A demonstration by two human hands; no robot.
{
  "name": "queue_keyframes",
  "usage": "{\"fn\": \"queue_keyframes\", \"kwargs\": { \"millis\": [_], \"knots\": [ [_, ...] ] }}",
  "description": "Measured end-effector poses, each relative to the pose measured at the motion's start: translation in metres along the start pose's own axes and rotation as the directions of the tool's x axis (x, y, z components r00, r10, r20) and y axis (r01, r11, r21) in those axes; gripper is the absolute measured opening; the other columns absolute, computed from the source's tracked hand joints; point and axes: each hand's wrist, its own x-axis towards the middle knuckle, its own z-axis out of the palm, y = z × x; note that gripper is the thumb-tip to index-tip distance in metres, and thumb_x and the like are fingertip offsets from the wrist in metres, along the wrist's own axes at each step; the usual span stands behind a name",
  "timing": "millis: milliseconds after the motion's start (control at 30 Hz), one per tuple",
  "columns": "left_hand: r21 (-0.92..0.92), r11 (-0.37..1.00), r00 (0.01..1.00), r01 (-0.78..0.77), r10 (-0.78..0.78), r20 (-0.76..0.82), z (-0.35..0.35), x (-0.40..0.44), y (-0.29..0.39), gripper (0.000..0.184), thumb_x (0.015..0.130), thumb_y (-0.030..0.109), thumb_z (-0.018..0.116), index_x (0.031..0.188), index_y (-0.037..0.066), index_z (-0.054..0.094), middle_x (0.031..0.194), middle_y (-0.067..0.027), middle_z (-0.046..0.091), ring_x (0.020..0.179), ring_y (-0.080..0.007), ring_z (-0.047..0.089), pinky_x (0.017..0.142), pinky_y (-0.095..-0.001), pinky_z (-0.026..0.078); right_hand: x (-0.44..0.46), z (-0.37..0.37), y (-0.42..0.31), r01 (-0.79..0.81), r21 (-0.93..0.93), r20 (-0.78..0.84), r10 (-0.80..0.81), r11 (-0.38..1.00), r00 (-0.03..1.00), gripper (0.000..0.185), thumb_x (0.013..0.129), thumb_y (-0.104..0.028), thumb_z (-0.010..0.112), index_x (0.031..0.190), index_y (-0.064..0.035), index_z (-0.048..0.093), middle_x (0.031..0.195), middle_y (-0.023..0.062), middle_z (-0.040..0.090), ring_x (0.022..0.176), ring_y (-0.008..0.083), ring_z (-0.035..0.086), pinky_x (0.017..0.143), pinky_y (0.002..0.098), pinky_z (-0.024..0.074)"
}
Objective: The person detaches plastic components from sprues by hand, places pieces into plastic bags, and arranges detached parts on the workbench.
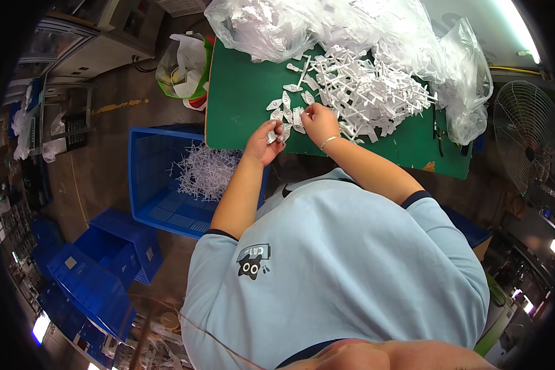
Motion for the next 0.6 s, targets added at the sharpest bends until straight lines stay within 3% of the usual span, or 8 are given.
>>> {"fn": "queue_keyframes", "kwargs": {
  "millis": [67,167,400,467,500,533,567,600],
  "knots": [
    [0.003,1.000,1.000,-0.011,0.011,-0.007,-0.008,-0.006,0.004,0.014,0.094,0.023,0.056,0.096,0.009,0.059,0.074,0.0008,0.053,0.065,-0.0139,0.051,0.057,-0.0314,0.045,0.006,0.007,0.001,0.074,-0.164,-0.005,-0.076,0.984,0.997,0.031,0.076,-0.024,0.069,0.098,-0.0021,0.063,0.096,0.0192,0.065,0.088,0.0355,0.065,0.078,0.0436,0.0524],
    [0.030,0.999,0.997,-0.045,0.047,-0.066,-0.008,-0.015,0.010,0.013,0.096,0.022,0.053,0.095,0.010,0.057,0.069,0.0025,0.046,0.062,-0.0125,0.047,0.053,-0.0294,0.039,0.011,0.010,-0.015,0.047,-0.306,0.039,-0.037,0.951,0.999,0.035,0.075,-0.022,0.071,0.102,-0.0030,0.059,0.098,0.0197,0.064,0.088,0.0358,0.065,0.078,0.0441,0.0524],
    [0.074,0.991,0.976,-0.113,0.125,-0.177,-0.008,-0.019,0.016,0.018,0.096,0.028,0.053,0.093,0.010,0.056,0.065,0.0035,0.044,0.060,-0.0117,0.047,0.054,-0.0284,0.040,0.024,0.017,0.002,0.099,-0.206,0.038,-0.093,0.973,0.995,0.033,0.075,-0.016,0.069,0.102,-0.0026,0.058,0.087,0.0192,0.064,0.087,0.0383,0.065,0.074,0.0450,0.0530],
    [0.122,0.986,0.967,-0.116,0.141,-0.212,-0.004,-0.017,0.016,0.020,0.096,0.029,0.055,0.091,0.010,0.056,0.063,0.0038,0.043,0.059,-0.0111,0.046,0.054,-0.0276,0.040,0.021,0.003,0.001,0.149,0.074,0.079,-0.155,0.986,0.985,0.025,0.078,-0.015,0.066,0.100,-0.0050,0.060,0.078,0.0115,0.063,0.074,0.0307,0.066,0.064,0.0394,0.0515],
    [0.336,0.938,0.949,-0.092,0.185,-0.256,-0.002,-0.013,0.015,0.021,0.094,0.030,0.057,0.090,0.009,0.059,0.064,0.0020,0.047,0.059,-0.0118,0.049,0.055,-0.0297,0.042,0.018,-0.007,0.000,0.150,0.073,0.078,-0.156,0.986,0.985,0.025,0.078,-0.015,0.066,0.100,-0.0050,0.060,0.078,0.0115,0.063,0.074,0.0307,0.066,0.064,0.0394,0.0515],
    [0.531,0.846,0.927,-0.055,0.241,-0.288,0.002,-0.008,0.016,0.023,0.092,0.030,0.059,0.089,0.008,0.061,0.064,0.0002,0.050,0.059,-0.0125,0.051,0.056,-0.0319,0.044,0.016,-0.020,-0.001,-0.080,0.330,0.274,-0.014,0.941,0.962,0.022,0.079,-0.016,0.065,0.099,-0.0072,0.060,0.076,0.0074,0.061,0.067,0.0246,0.062,0.059,0.0352,0.0483],
    [0.531,0.845,0.927,-0.061,0.246,-0.284,0.008,-0.001,0.017,0.023,0.092,0.030,0.059,0.089,0.008,0.061,0.064,0.0002,0.050,0.059,-0.0125,0.051,0.056,-0.0319,0.044,0.014,-0.031,0.002,-0.339,0.505,0.487,0.062,0.793,0.871,0.019,0.081,-0.017,0.063,0.098,-0.0095,0.061,0.074,0.0033,0.060,0.060,0.0185,0.058,0.055,0.0310,0.0452],
    [0.829,0.546,0.864,-0.121,0.469,-0.183,0.017,0.006,0.016,0.022,0.090,0.029,0.062,0.089,0.008,0.063,0.067,-0.0026,0.054,0.062,-0.0157,0.054,0.059,-0.0338,0.046,0.011,-0.034,0.014,-0.398,0.649,0.516,0.009,0.648,0.857,0.015,0.083,-0.023,0.063,0.093,-0.0143,0.059,0.076,-0.0015,0.056,0.060,0.0109,0.051,0.052,0.0255,0.0397]
  ]
}}
